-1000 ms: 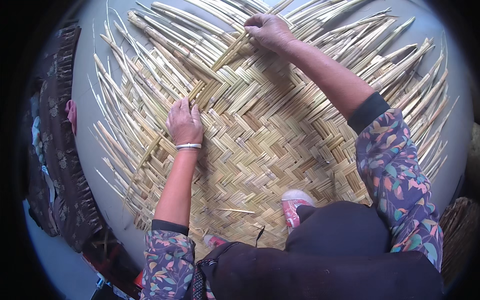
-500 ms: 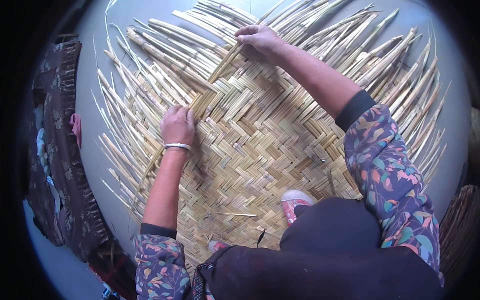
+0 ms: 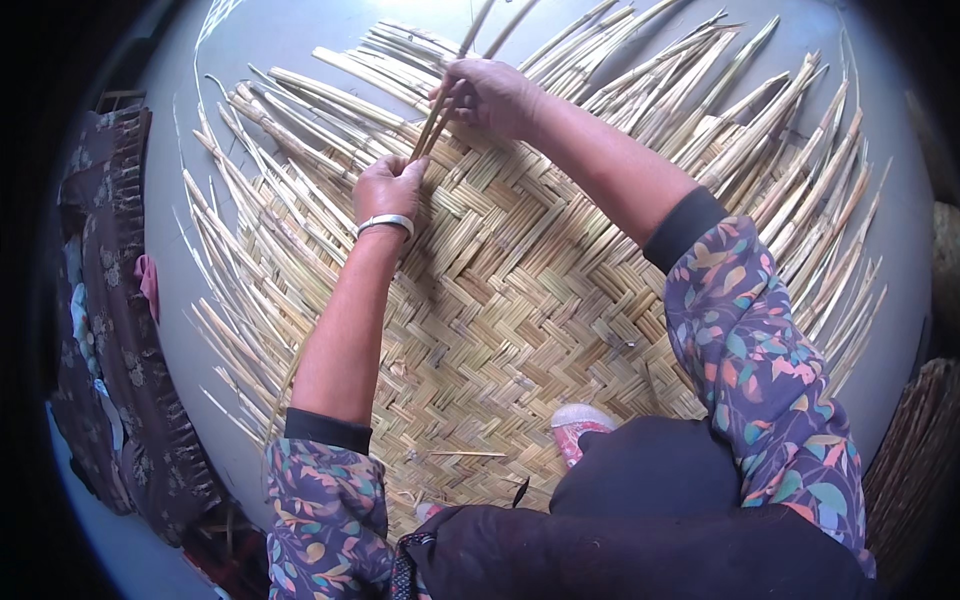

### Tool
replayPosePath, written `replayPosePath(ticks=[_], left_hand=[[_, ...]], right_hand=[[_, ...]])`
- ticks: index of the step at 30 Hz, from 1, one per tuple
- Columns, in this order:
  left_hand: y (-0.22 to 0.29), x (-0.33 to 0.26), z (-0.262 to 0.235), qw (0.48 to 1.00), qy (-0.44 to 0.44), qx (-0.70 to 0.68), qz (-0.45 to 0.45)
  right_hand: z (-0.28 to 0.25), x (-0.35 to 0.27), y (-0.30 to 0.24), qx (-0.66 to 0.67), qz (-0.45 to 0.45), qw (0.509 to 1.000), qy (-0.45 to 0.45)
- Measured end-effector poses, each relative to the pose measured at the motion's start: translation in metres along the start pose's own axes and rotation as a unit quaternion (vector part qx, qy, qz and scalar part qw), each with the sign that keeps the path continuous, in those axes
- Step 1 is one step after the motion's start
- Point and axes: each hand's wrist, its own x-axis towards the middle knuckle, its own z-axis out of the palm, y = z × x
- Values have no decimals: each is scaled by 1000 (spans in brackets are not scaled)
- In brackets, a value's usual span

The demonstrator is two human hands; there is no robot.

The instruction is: The person weaves a large circular mat or basket base using dried palm leaves. They interlace the leaves by hand, repeatedly pulling and adjusting strands to form a tight pattern. The work is performed on the floor with the camera positioned overhead.

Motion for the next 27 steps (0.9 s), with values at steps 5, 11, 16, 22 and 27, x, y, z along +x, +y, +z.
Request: replayPosePath(ticks=[5,11,16,22,27], left_hand=[[-3,-2,9,993,111,-38,-30],[-5,3,14,982,152,-89,-74],[-22,5,19,958,212,-186,-61],[-25,5,23,930,185,-302,-102],[-7,0,17,894,146,-385,-175]], right_hand=[[21,27,-1,-148,3,985,-91],[47,49,1,-530,16,840,-112],[68,60,7,-633,45,760,-136],[59,64,12,-612,52,778,-135],[49,57,11,-559,41,820,-116]])
